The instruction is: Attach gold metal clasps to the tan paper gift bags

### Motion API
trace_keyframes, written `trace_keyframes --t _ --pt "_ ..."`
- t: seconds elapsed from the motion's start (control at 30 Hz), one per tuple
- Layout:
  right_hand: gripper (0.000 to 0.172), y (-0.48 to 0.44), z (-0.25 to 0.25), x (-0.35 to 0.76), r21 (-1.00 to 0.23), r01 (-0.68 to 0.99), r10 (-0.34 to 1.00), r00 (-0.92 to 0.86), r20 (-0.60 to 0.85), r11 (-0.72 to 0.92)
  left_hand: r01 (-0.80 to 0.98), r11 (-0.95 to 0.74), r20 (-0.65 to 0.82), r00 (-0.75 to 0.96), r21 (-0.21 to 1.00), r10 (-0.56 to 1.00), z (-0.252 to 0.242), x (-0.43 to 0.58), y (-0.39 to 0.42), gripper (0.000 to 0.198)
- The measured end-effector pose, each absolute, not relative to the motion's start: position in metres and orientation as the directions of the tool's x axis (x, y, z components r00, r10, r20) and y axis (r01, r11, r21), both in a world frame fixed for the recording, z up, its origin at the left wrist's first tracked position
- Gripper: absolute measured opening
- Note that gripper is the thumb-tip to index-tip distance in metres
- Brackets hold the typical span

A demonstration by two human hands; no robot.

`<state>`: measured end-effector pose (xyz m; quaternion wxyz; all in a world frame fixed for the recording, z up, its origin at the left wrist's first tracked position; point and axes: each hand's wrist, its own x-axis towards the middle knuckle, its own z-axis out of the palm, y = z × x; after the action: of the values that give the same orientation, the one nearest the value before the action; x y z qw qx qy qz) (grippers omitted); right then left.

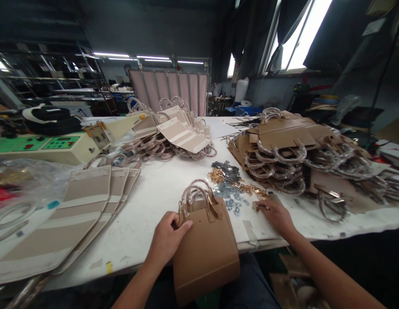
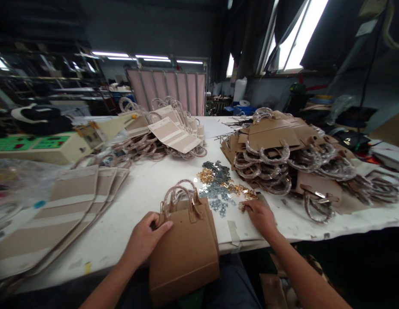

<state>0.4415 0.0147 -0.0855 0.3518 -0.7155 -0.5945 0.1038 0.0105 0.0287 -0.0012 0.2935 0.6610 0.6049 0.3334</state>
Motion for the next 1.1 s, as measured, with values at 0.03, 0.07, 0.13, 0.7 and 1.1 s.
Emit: trace_keyframes --t 0.03,0.07,0.13,0.7,1.1 --pt "0.028 0.013 -0.086 0.443 -0.601 0.798 0.917 0.276 0.288 -0.051 0.606 -0.099 0.091 0.044 0.79 0.995 -0.002 0.011 0.028 0.043" --pt "0.03 0.012 -0.086 0.444 -0.578 0.814 0.911 0.281 0.301 -0.06 0.61 -0.102 0.097 0.042 0.786 0.994 -0.003 0.011 0.028 0.043" --pt "0.033 0.01 -0.085 0.445 -0.54 0.837 0.905 0.294 0.307 -0.089 0.626 -0.116 0.109 0.049 0.771 0.993 -0.003 0.012 0.028 0.04" --pt "0.027 0.074 -0.047 0.457 -0.283 0.957 0.993 0.034 -0.115 -0.066 0.305 0.073 -0.164 0.284 0.949 0.945 0.018 -0.006 0.034 0.039" --pt "0.015 0.064 -0.037 0.458 -0.101 0.994 0.985 -0.047 -0.167 0.031 0.561 -0.126 0.054 0.143 0.818 0.988 0.003 0.004 0.025 0.018"
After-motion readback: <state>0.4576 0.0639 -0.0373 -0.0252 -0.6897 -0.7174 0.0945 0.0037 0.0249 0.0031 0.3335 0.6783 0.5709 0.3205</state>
